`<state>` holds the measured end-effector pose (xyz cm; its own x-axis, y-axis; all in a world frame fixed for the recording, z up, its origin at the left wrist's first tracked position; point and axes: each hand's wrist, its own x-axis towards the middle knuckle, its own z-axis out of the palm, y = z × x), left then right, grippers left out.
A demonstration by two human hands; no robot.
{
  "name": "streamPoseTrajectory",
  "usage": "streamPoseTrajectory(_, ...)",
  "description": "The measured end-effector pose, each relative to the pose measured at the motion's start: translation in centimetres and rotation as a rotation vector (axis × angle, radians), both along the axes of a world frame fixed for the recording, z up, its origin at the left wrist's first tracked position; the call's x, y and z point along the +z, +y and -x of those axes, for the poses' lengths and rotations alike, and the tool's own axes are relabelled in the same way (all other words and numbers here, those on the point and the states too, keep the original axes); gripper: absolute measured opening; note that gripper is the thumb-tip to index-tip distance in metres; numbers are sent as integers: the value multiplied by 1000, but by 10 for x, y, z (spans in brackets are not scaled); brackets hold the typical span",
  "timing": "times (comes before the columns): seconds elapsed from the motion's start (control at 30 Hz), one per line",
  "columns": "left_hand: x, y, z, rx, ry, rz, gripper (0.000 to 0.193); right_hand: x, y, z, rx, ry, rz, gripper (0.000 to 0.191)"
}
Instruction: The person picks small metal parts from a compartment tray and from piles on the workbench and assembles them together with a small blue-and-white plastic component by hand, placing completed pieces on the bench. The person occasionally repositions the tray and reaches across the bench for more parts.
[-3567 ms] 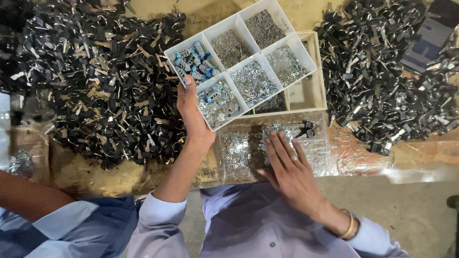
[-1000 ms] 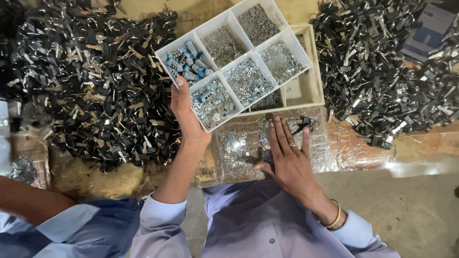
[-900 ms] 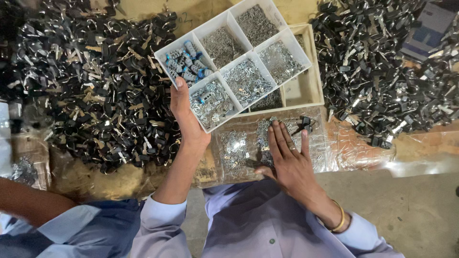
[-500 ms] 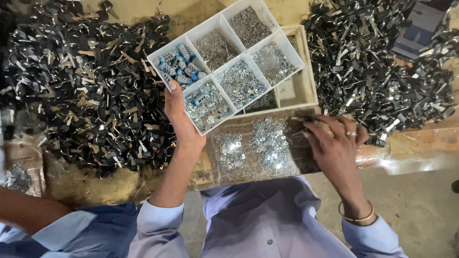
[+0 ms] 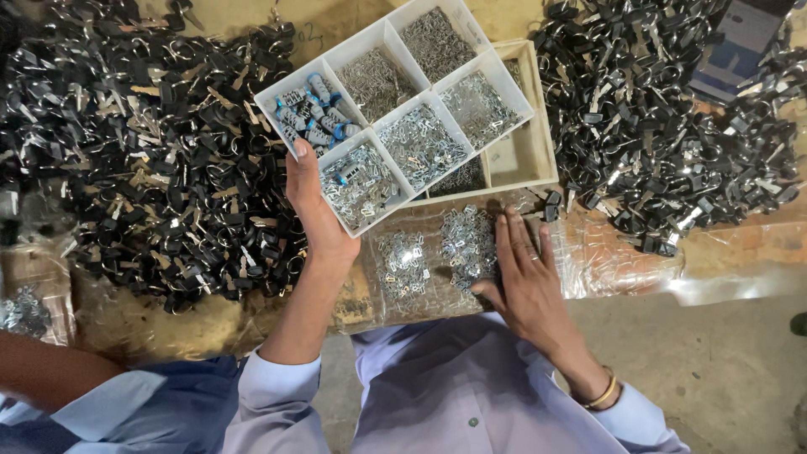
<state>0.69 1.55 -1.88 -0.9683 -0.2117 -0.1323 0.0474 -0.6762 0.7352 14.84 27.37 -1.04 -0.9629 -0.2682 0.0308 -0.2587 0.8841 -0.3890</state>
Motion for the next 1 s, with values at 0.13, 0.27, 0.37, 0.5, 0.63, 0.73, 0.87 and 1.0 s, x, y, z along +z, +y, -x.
streamPoseTrajectory(0.13, 1, 0, 1, -5, -30, 26, 53, 1, -7, 0, 39, -66, 77, 99)
streamPoseTrajectory(0.27, 3, -1, 0, -3, -25, 17, 53, -3, -12, 9, -5, 10, -6, 99)
streamPoseTrajectory(0.37, 3, 1, 0, 2, -26, 12, 51, -4, -15, 12, 16, -14, -26, 101)
streamPoseTrajectory(0.5, 1, 4, 0, 5, -14, -2, 48, 1, -12, 3, 21, -47, -20, 100)
streamPoseTrajectory(0.63, 2, 3, 0, -2, -10, -23, 47, 1, -22, -7, 86, -20, -89, 104)
streamPoseTrajectory(0.73, 2, 4, 0, -3, -4, -25, 47, 0, -29, -10, 66, -39, -99, 107)
streamPoseTrajectory(0.87, 4, 4, 1, -5, 0, -16, 48, 1, -32, -11, 57, -2, -125, 106)
streamPoseTrajectory(1.0, 3, 2, 0, -17, 15, -27, 48, 1, -24, -9, 73, -14, -97, 102)
